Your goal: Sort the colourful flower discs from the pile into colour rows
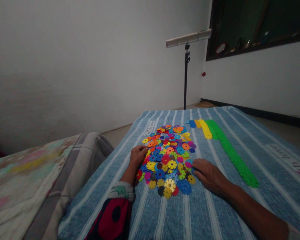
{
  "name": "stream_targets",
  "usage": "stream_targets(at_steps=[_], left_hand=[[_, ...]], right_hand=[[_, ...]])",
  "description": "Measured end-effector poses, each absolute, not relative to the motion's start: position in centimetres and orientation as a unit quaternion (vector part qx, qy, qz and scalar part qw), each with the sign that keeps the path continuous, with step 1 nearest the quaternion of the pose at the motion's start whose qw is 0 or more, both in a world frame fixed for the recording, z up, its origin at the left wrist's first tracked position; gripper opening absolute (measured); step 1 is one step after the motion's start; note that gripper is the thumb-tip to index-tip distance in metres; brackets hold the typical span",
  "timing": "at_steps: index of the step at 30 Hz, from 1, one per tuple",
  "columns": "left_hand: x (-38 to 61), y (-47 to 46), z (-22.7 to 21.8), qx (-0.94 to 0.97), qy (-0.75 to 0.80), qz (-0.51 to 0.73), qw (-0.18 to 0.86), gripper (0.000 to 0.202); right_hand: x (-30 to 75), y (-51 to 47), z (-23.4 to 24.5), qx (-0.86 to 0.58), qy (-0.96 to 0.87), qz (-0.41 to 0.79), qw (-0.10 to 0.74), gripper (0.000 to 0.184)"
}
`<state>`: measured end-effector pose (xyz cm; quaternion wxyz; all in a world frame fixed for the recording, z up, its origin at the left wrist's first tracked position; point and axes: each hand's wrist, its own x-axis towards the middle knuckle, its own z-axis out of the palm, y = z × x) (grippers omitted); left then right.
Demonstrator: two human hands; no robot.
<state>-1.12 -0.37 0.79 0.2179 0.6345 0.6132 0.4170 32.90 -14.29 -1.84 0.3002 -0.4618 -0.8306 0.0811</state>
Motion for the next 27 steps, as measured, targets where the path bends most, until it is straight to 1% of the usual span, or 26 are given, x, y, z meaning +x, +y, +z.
stream_targets(at_steps=[7, 13, 21, 25, 27], left_hand=[[-0.4, -0.8, 0.7, 0.647, 0.598, 0.41, 0.237, 0.031], [0.4, -1.5, 1.9, 0.673, 0.584, 0.397, 0.221, 0.023], [3.1, -3.3, 3.2, 0.825, 0.42, 0.332, 0.184, 0.024], [5.2, -5.0, 3.6, 0.876, 0.354, 0.284, 0.166, 0.034], [6.1, -5.9, 3.9, 0.9, 0.334, 0.244, 0.141, 0.036]], right_hand=[[33.2, -14.3, -1.7, -0.468, -0.836, 0.082, 0.276, 0.022], [33.2, -14.5, -2.0, -0.46, -0.832, 0.08, 0.3, 0.025], [33.3, -14.7, -2.4, -0.464, -0.826, 0.078, 0.31, 0.027], [33.4, -14.7, -2.6, -0.461, -0.825, 0.073, 0.319, 0.027], [33.5, -14.7, -2.6, -0.46, -0.825, 0.073, 0.32, 0.028]])
